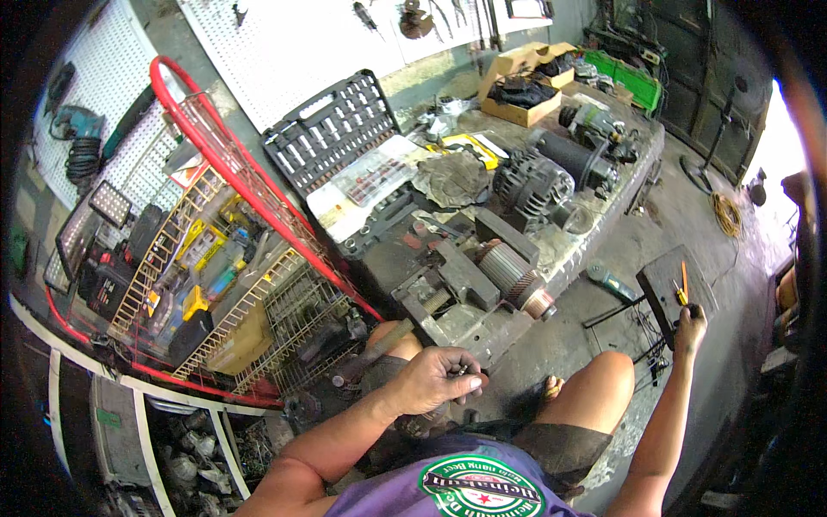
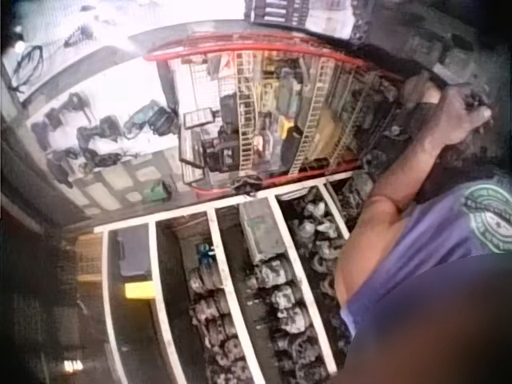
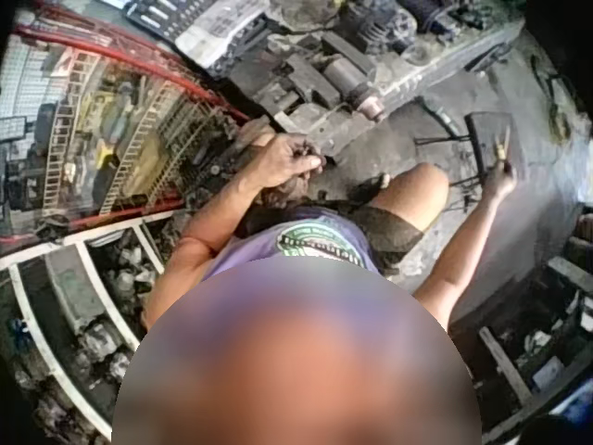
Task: The person uses a rotary tool to grind or clean the surface of a motor component clamped in a vise. They repeatedly adjust the tool and the component, occasionally wiping the area with a cloth.
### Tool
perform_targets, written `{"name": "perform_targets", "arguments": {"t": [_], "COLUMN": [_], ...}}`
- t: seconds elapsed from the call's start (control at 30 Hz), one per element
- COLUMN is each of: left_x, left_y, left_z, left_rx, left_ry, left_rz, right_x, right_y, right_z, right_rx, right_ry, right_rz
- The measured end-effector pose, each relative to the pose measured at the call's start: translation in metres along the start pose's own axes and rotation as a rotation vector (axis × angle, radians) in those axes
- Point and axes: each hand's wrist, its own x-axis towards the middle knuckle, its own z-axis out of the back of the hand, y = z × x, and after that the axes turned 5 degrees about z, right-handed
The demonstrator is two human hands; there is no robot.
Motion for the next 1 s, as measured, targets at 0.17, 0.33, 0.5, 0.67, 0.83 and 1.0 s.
{"name": "perform_targets", "arguments": {"t": [0.17,0.33,0.5,0.67,0.83,1.0], "left_x": [0.003,0.0,-0.005,-0.011,-0.016,-0.021], "left_y": [0.002,0.004,0.007,0.008,0.007,0.007], "left_z": [0.005,0.009,0.011,0.016,0.02,0.021], "left_rx": [-0.007,0.024,-0.047,0.014,-0.005,-0.015], "left_ry": [0.002,0.021,-0.002,-0.048,-0.092,-0.131], "left_rz": [-0.049,-0.114,-0.15,-0.17,-0.148,-0.181], "right_x": [-0.065,-0.129,-0.181,-0.227,-0.269,-0.29], "right_y": [0.072,0.14,0.183,0.211,0.234,0.246], "right_z": [0.011,0.009,-0.007,-0.027,-0.049,-0.056], "right_rx": [0.588,0.993,1.009,0.719,0.927,0.98], "right_ry": [0.168,0.303,0.474,0.693,0.887,0.995], "right_rz": [-0.155,-0.227,-0.322,-0.332,-0.458,-0.553]}}
